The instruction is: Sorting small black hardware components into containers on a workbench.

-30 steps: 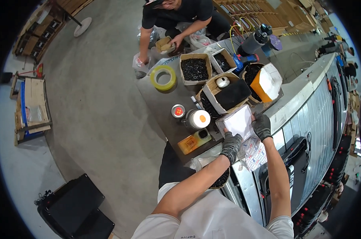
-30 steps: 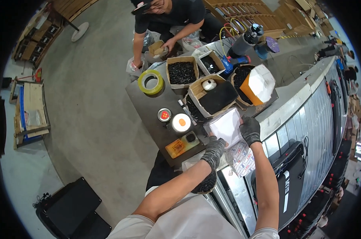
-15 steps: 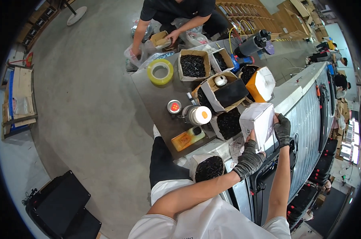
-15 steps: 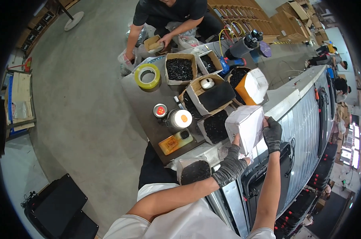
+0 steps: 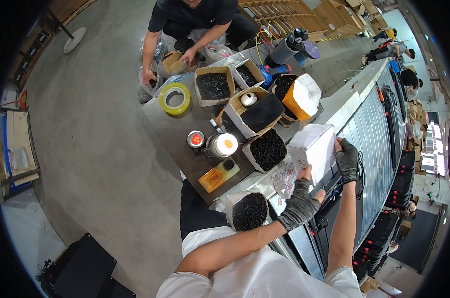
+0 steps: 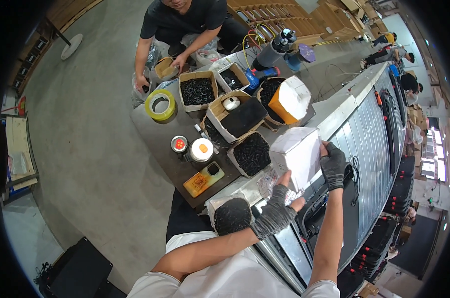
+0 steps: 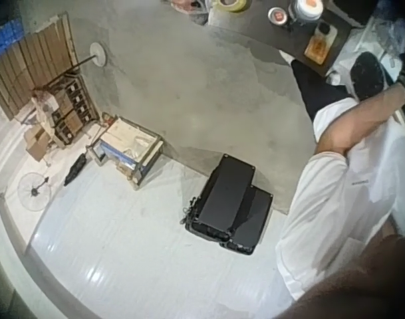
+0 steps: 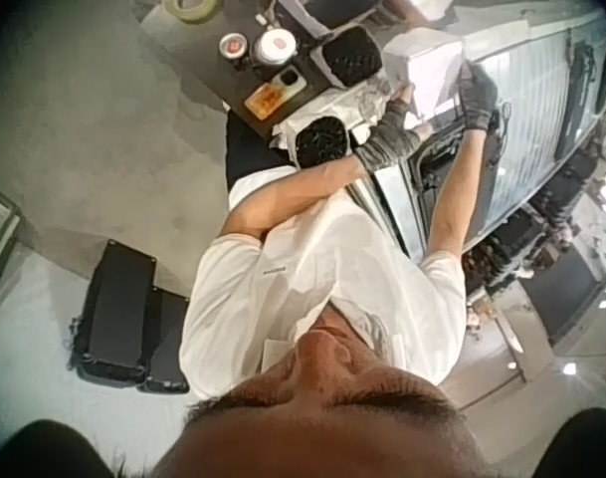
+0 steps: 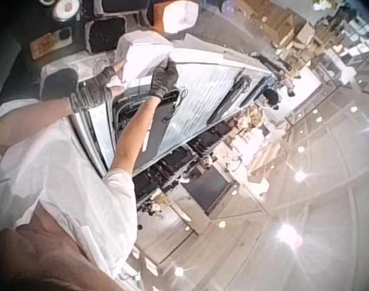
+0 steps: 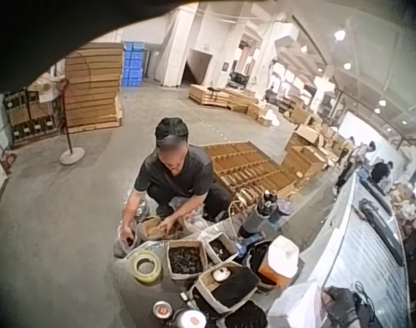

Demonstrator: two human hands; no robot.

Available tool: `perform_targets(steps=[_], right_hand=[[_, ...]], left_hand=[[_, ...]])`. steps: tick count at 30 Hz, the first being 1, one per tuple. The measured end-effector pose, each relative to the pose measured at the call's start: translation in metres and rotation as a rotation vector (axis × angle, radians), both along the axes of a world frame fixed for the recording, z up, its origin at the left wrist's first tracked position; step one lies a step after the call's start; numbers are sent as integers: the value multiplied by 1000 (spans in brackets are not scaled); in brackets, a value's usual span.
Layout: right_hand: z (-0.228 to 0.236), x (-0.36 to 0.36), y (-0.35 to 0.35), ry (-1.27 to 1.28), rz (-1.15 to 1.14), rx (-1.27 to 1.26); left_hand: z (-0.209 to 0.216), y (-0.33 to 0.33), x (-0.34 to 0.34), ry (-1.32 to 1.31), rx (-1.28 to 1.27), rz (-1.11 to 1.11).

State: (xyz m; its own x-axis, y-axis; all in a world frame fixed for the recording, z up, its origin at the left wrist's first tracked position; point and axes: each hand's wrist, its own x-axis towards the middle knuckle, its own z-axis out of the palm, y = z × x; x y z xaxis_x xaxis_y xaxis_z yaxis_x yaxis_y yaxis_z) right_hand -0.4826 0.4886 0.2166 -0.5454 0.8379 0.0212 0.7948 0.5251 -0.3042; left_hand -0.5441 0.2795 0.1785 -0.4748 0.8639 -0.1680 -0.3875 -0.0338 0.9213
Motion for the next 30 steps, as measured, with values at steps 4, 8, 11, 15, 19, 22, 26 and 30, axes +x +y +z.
perform_targets(steps=[4,8,11,15,19,22,26,30], right_hand=[[-51,-6,2,105,149,-55],[-89,-21,-15,69,115,-68],[-100,-39,-32,-9,110,-2],[-113,-36,-38,-37,113,-3],[-121,-41,-41,-84,99,-13],[-119,-44,-41,-123,87,-28],[-114,-45,-31,-195,29,-69],[-114,-56,-26,-215,160,-118]], left_hand=[[-55,-3,-8,22,-45,128],[-75,-11,-46,-386,-192,117],[-93,-17,-52,-221,-393,165],[-91,-19,-56,-289,-361,151],[-100,-21,-58,-283,-447,133],[-112,-20,-55,-287,-404,172],[-146,-12,-50,-188,-446,144],[-153,4,-60,-192,-407,245]])
